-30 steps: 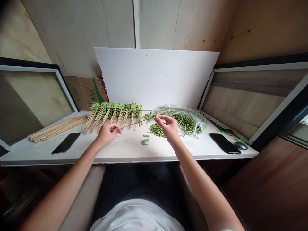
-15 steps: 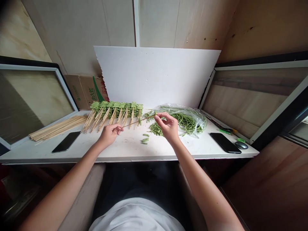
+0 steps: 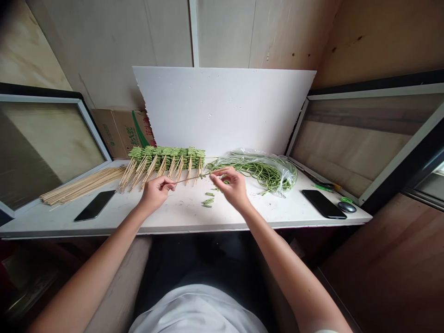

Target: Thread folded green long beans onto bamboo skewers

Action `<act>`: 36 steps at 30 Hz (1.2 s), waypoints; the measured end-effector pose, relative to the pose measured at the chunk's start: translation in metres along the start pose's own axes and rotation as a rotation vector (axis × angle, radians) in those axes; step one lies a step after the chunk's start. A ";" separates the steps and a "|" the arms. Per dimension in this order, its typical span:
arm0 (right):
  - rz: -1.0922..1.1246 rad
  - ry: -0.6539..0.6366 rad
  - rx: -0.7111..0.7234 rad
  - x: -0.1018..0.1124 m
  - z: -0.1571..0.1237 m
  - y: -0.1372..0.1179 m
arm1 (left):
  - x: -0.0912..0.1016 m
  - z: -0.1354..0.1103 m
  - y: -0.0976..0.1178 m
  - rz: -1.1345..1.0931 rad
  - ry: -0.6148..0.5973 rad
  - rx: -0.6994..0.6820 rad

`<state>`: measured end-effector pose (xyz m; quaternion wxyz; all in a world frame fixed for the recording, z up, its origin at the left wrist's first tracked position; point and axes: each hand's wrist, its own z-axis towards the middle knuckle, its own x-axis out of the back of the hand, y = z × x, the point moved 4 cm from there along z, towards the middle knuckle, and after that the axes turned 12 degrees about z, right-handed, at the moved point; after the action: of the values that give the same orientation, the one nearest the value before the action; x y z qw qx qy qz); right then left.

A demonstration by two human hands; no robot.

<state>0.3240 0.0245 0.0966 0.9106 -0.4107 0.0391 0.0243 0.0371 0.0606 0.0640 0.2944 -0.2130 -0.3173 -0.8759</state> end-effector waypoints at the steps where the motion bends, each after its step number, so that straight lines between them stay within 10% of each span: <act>1: 0.008 -0.006 -0.015 -0.006 -0.003 0.003 | 0.001 0.000 0.002 0.008 0.010 -0.006; 11: 0.015 0.097 -0.057 -0.007 -0.002 0.008 | 0.001 0.001 0.022 0.006 -0.032 0.010; 36: 0.209 0.156 -0.153 0.015 0.011 0.023 | -0.013 0.000 -0.007 -0.098 -0.081 0.104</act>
<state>0.3377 0.0480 0.0853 0.8634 -0.4733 0.1502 0.0898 0.0422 0.0700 0.0531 0.2486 -0.2169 -0.3841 -0.8623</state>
